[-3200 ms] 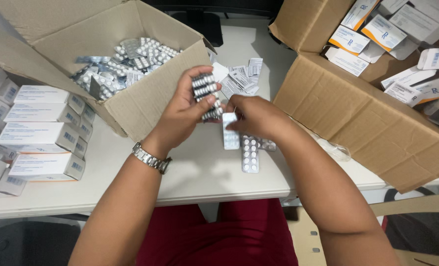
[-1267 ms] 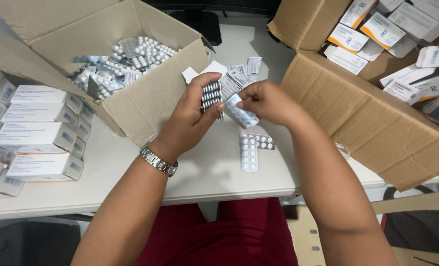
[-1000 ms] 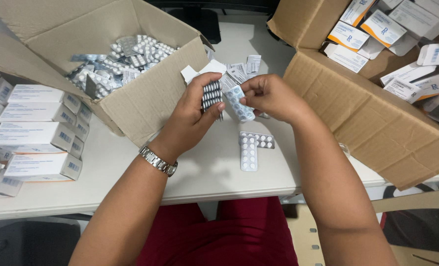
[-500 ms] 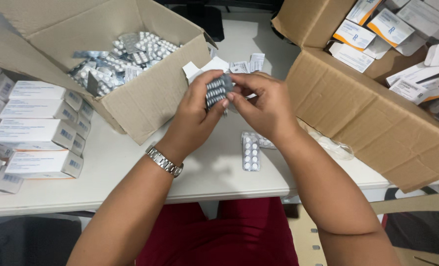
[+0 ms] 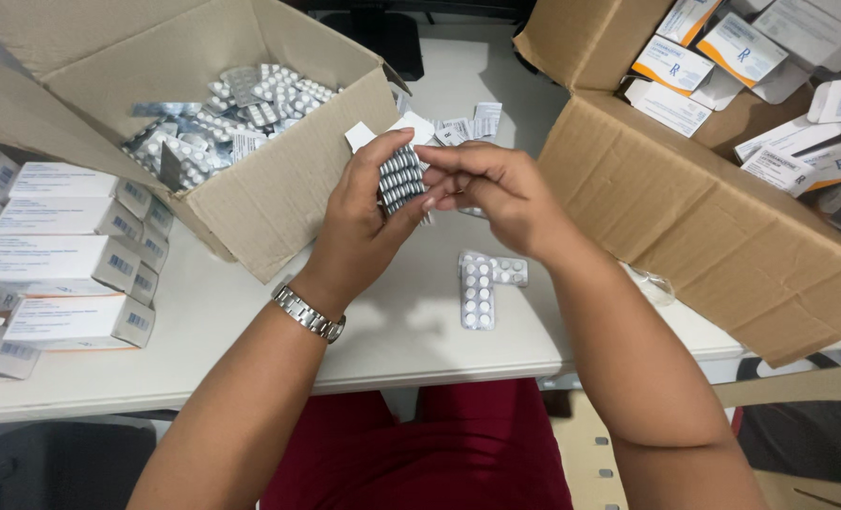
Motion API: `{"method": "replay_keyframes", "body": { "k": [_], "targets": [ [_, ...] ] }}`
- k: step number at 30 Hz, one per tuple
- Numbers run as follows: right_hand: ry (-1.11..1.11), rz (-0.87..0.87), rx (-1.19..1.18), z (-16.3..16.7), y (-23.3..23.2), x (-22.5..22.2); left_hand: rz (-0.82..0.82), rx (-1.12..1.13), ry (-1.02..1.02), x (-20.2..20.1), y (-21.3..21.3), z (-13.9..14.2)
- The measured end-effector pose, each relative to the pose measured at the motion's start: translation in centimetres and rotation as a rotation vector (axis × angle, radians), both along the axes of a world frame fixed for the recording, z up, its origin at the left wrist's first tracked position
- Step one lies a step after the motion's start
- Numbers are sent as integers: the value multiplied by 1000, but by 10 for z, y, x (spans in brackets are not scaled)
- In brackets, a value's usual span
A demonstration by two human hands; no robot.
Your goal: The person packs blister packs of white pills into small white boxes. They repeatedly take blister strips from a large cardboard box, insert them into the small boxes, and place the filled boxes aside. The workspace contains stacks of empty boxes and a large supply of blister packs.
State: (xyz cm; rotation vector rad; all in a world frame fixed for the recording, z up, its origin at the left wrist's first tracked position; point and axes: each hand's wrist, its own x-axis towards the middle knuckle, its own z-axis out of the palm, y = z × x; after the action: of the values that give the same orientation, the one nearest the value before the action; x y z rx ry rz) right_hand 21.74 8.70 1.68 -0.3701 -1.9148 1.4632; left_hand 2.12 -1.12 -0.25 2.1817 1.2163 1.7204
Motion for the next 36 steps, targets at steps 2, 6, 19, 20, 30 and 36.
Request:
{"method": "replay_keyframes", "body": {
  "k": [2,6,19,20,30,36],
  "targets": [
    [11,33,-57,1,7,6,6,-7,7,-1,0,0],
    [-175,-229,165,6,18,12,-27,-18,-16,0,-1,0],
    [-1212,-528,429,12,22,13,-47,-98,-115,-1,0,2],
    [-1216,-527,442,13,20,13,-46,-14,-85,-1,0,2],
    [-1151,-571,613,13,8,3,-71,-83,-155,-3,3,1],
    [-831,-371,519,7,21,12,-51,16,-122,-3,0,2]
  ]
}}
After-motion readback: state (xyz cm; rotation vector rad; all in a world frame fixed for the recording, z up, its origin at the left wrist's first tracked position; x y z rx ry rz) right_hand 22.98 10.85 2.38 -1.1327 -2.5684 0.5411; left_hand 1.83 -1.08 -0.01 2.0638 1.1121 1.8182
